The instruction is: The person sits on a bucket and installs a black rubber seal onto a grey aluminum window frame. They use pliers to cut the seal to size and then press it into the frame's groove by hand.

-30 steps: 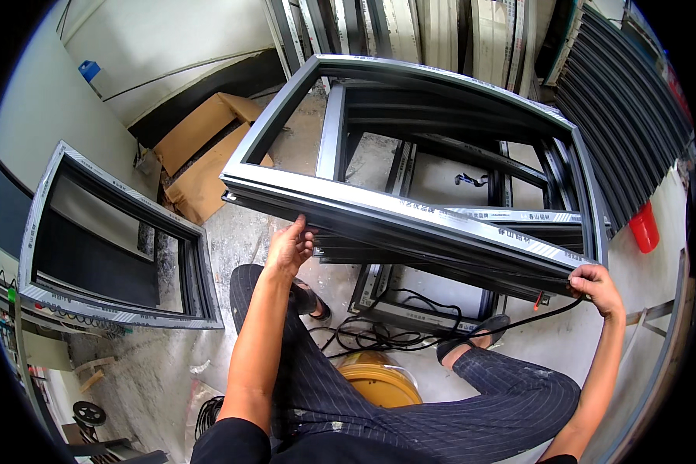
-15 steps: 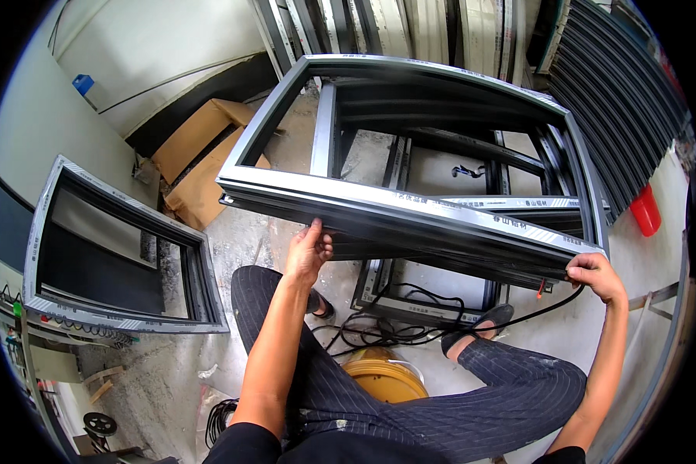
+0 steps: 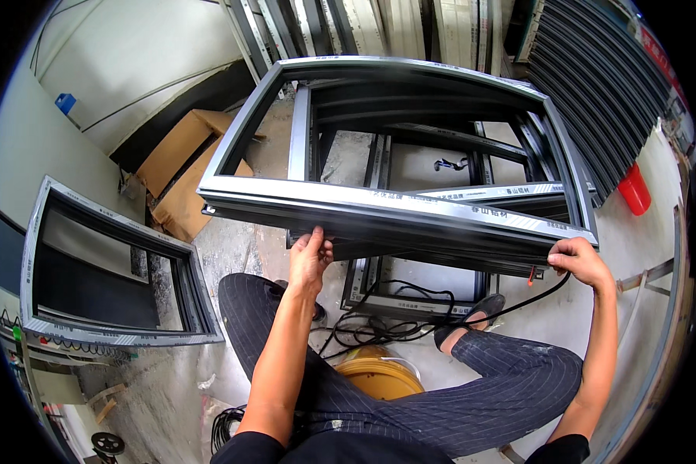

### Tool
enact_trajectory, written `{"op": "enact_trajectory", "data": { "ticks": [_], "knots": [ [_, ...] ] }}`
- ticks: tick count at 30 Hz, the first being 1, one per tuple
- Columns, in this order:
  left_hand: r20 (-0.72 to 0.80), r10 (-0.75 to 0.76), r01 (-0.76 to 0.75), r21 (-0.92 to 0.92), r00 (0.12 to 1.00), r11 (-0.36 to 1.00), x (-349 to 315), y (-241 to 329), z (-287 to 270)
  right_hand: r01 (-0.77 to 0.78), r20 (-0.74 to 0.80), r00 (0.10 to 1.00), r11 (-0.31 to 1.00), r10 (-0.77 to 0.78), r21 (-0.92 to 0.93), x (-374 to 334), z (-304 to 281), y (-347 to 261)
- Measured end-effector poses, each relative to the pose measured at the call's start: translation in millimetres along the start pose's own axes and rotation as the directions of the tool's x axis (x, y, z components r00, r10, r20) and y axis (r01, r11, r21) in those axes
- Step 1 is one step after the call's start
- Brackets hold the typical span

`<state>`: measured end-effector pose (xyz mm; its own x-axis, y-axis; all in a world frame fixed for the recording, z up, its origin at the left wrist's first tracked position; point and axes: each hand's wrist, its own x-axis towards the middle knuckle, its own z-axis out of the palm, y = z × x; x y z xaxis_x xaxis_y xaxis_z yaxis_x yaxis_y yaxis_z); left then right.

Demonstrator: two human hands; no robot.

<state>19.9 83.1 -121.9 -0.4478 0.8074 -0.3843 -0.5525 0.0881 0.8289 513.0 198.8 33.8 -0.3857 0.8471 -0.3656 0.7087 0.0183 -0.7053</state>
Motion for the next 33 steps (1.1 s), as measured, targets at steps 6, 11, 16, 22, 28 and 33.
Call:
{"op": "enact_trajectory", "data": {
  "ticks": [6,11,16,22,28,33],
  "knots": [
    [0.191,-0.242,0.229,0.087,0.951,0.969,-24,-2,46,-0.016,-0.027,1.000,0.997,0.014,-0.080,-2,4,-8],
    [0.115,-0.103,0.104,0.000,0.988,0.995,-18,-28,52,0.020,-0.026,0.999,0.997,-0.022,-0.076,-4,5,-8],
    [0.190,-0.231,0.224,0.057,0.954,0.973,-28,-35,73,0.007,-0.026,1.000,0.996,-0.010,-0.093,-5,5,-6],
    [0.248,-0.141,0.125,0.080,0.958,0.989,-34,-61,93,0.000,-0.023,1.000,0.996,-0.002,-0.084,-2,7,-8],
    [0.003,-0.031,0.029,0.277,1.000,0.960,-17,-14,33,0.009,-0.025,1.000,0.997,-0.011,-0.079,-2,7,1],
    [-0.233,-0.033,0.052,0.076,0.972,0.996,23,39,-46,-0.008,0.007,1.000,0.990,0.009,-0.141,1,15,-3]
  ]
}}
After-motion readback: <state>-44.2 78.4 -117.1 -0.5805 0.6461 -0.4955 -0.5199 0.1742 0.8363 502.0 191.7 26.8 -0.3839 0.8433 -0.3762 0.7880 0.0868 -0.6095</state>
